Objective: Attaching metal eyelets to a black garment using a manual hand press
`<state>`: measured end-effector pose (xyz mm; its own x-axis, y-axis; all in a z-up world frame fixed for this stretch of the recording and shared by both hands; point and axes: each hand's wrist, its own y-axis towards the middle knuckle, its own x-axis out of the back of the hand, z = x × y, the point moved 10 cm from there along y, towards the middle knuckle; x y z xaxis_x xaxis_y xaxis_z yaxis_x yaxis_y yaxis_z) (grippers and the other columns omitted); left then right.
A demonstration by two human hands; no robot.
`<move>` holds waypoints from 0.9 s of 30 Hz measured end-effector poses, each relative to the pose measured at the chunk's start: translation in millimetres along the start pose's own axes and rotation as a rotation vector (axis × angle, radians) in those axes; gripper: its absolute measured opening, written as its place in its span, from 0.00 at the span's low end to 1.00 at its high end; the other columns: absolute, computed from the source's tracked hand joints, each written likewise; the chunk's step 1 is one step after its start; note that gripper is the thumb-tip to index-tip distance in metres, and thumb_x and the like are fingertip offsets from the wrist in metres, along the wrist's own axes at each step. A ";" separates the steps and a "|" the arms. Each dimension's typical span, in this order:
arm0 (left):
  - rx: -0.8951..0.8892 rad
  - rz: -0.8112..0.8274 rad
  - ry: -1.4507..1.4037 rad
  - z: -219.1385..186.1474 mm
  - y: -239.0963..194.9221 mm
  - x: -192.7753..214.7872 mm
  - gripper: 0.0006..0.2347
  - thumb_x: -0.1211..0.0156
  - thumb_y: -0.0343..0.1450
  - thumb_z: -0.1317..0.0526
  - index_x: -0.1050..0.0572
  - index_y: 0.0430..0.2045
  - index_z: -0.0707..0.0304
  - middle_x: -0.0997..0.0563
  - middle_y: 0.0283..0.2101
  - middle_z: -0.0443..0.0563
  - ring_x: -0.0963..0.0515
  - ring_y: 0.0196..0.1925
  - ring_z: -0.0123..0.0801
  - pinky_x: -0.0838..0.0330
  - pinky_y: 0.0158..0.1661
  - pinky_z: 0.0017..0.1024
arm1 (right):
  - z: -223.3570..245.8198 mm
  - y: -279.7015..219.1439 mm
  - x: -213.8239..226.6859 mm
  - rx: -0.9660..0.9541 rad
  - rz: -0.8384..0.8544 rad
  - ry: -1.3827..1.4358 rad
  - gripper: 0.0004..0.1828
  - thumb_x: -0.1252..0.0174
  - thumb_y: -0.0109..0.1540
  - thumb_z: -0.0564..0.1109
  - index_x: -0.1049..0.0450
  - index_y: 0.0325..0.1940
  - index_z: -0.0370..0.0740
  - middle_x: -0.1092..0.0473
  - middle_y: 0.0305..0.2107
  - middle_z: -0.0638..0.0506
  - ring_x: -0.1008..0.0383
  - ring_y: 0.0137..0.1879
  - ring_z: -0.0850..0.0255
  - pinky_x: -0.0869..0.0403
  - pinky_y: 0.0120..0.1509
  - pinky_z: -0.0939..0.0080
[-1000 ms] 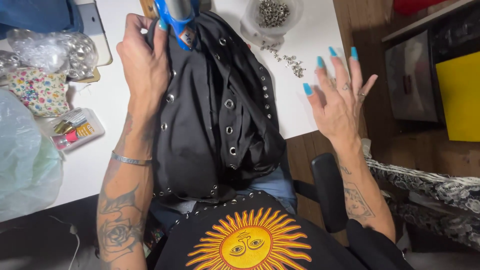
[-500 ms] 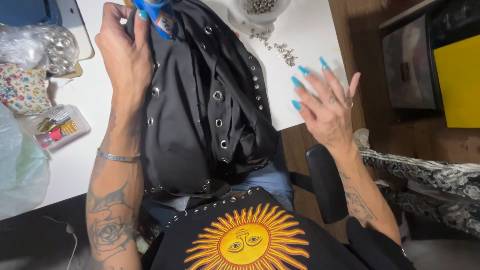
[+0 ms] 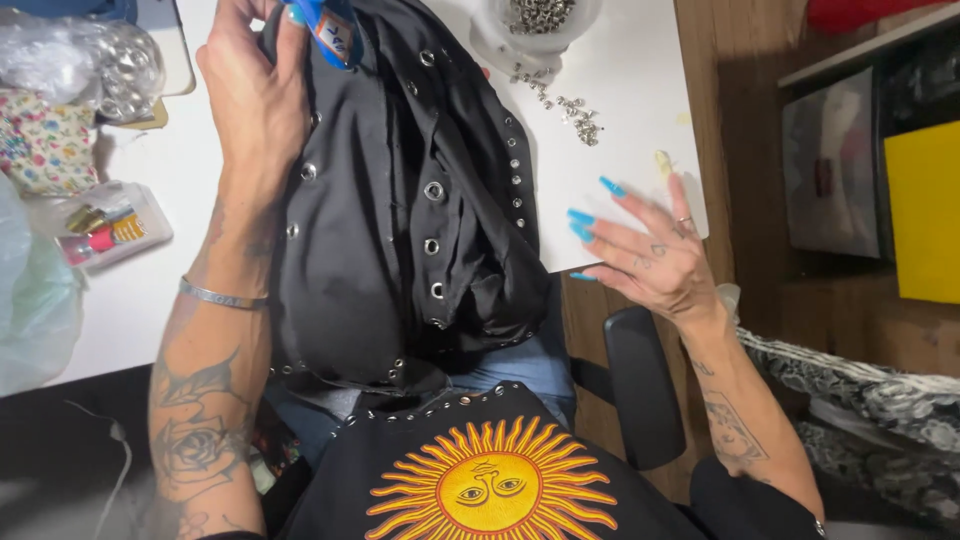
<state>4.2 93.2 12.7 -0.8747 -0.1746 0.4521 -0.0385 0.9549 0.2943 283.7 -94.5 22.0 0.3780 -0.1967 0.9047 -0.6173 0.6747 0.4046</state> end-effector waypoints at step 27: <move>0.132 -0.033 -0.041 18.6 3.9 5.7 0.09 0.53 0.67 0.55 0.40 0.21 0.58 0.28 0.19 0.50 0.29 0.22 0.44 0.39 0.27 0.33 | -3.3 213.8 -32.2 0.041 -0.340 0.458 0.08 0.33 0.51 0.31 0.24 0.31 0.34 0.28 0.31 0.45 0.29 0.44 0.51 0.41 0.64 0.45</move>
<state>-9.9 100.4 0.8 -0.8908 -0.1995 0.4082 -0.1289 0.9725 0.1940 141.8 58.4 79.0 0.8149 -0.0631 0.5761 -0.4314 0.5978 0.6757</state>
